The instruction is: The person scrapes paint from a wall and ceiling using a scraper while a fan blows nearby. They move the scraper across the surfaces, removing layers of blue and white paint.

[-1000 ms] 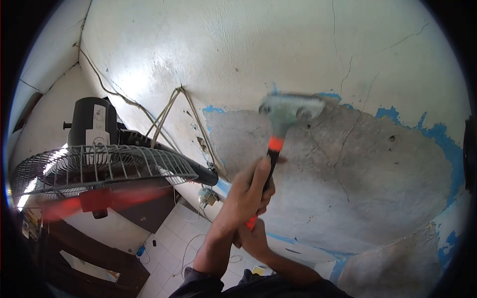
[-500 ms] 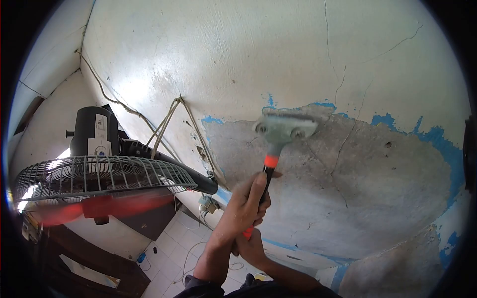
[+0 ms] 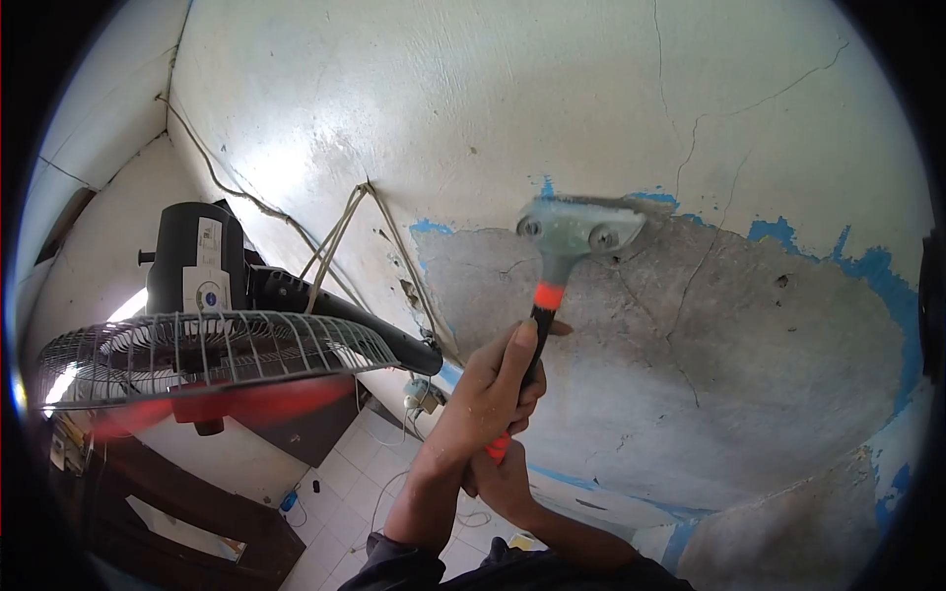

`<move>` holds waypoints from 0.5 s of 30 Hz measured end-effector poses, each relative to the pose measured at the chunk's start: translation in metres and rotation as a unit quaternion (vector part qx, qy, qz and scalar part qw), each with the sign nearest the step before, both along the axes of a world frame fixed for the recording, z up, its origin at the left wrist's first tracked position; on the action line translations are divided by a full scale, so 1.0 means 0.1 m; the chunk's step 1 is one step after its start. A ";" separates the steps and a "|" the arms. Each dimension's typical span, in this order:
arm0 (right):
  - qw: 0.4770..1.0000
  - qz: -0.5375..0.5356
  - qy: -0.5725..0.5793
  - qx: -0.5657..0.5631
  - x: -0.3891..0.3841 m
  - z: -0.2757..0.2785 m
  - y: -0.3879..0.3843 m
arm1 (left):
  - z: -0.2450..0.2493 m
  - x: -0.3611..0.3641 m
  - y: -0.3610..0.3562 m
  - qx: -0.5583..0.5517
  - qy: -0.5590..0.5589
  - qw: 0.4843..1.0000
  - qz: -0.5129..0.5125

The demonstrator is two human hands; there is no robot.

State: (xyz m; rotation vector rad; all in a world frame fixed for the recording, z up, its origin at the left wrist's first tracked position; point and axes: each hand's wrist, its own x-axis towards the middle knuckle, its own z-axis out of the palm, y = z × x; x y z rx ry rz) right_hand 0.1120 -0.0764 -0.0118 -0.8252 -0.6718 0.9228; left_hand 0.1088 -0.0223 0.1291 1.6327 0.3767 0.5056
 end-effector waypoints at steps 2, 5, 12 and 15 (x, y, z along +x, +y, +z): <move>1.000 -0.006 0.003 -0.012 0.00 -0.02 -0.03 | -0.04 0.00 -0.01 0.003 -0.008 1.000 -0.005; 1.000 -0.002 -0.002 -0.018 0.00 -0.01 -0.03 | -0.02 0.00 0.00 -0.008 0.001 1.000 -0.016; 1.000 -0.005 0.005 -0.011 0.00 0.00 0.01 | 0.02 -0.01 0.02 -0.011 0.001 1.000 -0.012; 1.000 -0.003 -0.010 -0.014 -0.01 0.05 -0.01 | 0.01 -0.02 0.03 -0.024 0.005 1.000 -0.013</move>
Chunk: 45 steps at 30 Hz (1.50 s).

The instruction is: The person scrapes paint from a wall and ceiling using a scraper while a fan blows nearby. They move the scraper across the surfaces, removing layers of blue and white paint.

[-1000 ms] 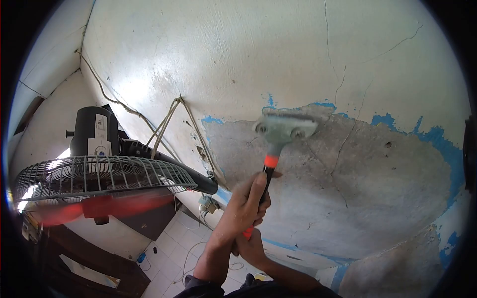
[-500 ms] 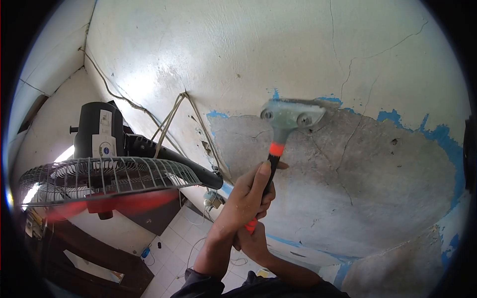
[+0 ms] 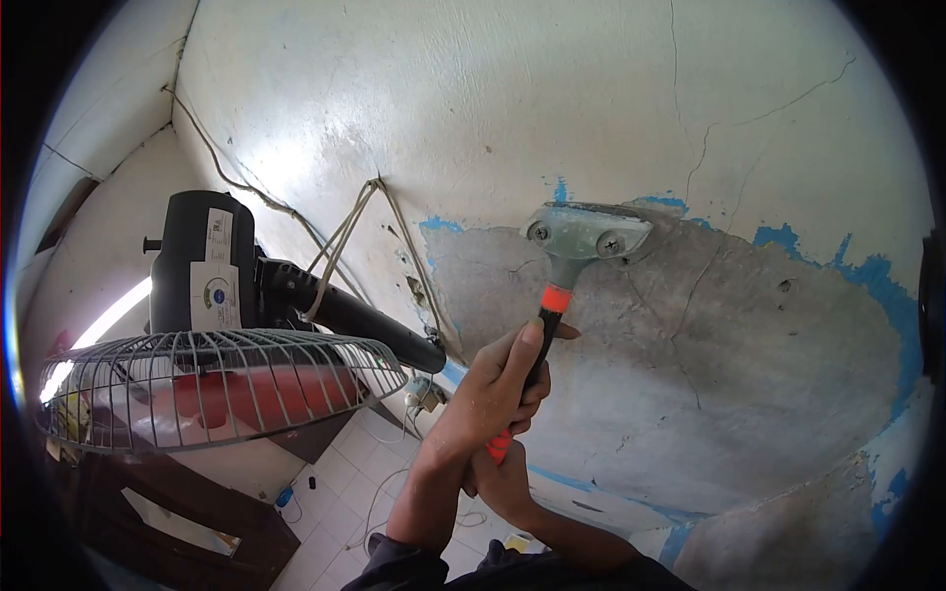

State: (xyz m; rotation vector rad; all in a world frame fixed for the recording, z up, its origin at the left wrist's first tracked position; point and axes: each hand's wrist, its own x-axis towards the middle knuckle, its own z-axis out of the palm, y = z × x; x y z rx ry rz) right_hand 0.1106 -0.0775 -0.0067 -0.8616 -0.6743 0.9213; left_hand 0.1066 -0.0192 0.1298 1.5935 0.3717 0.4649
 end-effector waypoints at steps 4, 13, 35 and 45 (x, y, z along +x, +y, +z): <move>0.999 0.004 0.027 -0.025 -0.06 -0.07 -0.04 | -0.05 -0.03 -0.03 0.012 0.010 1.000 0.003; 1.000 -0.008 -0.017 -0.012 -0.03 -0.05 -0.05 | -0.04 -0.03 -0.03 0.010 0.015 1.000 0.008; 0.998 -0.022 -0.063 0.002 0.12 0.08 0.15 | 0.13 0.05 0.07 0.029 -0.005 0.999 0.019; 0.997 0.000 -0.065 -0.037 0.27 0.00 -0.11 | 0.01 0.13 -0.06 -0.007 -0.037 0.999 0.013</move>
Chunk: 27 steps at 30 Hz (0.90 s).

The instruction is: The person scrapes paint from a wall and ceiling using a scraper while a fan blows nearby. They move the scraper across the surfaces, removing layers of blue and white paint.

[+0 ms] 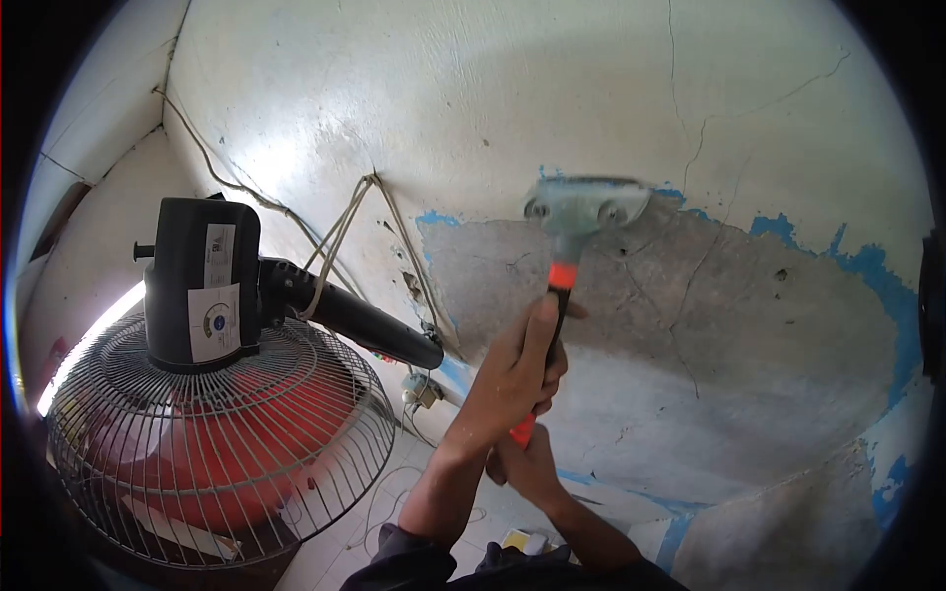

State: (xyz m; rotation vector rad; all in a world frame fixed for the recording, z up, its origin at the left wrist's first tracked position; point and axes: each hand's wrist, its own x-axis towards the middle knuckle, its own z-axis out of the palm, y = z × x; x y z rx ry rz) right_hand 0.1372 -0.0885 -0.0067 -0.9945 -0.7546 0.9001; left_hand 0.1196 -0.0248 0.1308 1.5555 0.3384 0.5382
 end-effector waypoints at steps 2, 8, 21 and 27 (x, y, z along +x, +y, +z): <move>1.000 0.009 0.013 0.008 0.05 0.06 0.00 | 0.05 0.05 -0.02 0.030 -0.010 0.999 0.007; 0.999 0.006 0.040 -0.020 -0.11 -0.08 -0.13 | -0.15 -0.02 -0.06 0.014 0.019 0.999 -0.035; 0.994 0.028 0.095 0.051 -0.19 0.08 -0.01 | 0.12 -0.06 -0.03 0.014 0.071 0.997 -0.038; 0.994 0.022 0.104 0.035 -0.25 0.01 0.03 | 0.03 -0.09 -0.01 -0.002 0.080 0.996 -0.047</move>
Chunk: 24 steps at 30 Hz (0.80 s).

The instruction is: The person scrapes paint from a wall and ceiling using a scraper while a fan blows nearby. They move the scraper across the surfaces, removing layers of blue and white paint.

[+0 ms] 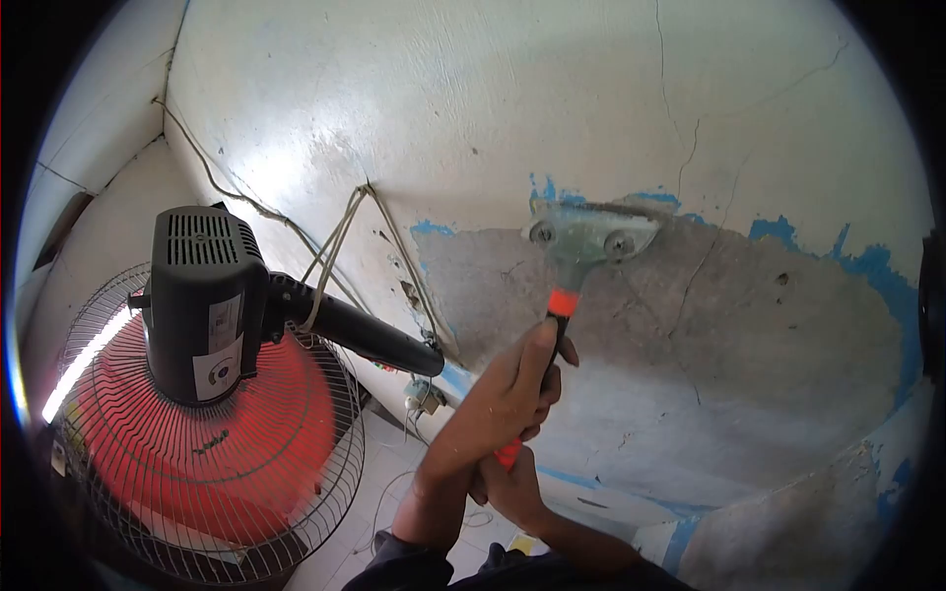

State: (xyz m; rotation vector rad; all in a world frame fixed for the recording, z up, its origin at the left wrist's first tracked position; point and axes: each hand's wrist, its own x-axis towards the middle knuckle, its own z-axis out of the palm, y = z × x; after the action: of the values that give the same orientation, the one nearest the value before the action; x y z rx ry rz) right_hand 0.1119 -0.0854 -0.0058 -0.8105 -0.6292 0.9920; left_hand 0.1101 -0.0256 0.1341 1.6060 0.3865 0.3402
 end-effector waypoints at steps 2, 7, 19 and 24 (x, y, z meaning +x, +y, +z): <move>1.000 0.004 -0.003 0.002 -0.02 -0.03 0.03 | 0.08 -0.01 0.02 0.010 0.003 1.000 0.004; 0.999 -0.024 -0.027 -0.030 -0.10 -0.03 0.00 | 0.01 -0.01 0.03 0.009 -0.013 1.000 0.014; 0.999 -0.013 -0.031 0.025 -0.06 0.11 0.10 | 0.08 -0.04 0.08 0.011 -0.004 1.000 0.007; 1.000 -0.006 -0.018 0.009 -0.06 -0.09 0.01 | -0.03 -0.02 0.04 0.025 -0.003 1.000 -0.008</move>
State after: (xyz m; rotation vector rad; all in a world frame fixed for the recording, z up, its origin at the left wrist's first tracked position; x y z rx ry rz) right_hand 0.1057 -0.0844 -0.0150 -0.8160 -0.6630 0.9619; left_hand 0.1079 -0.0218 0.1314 1.6558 0.3627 0.3460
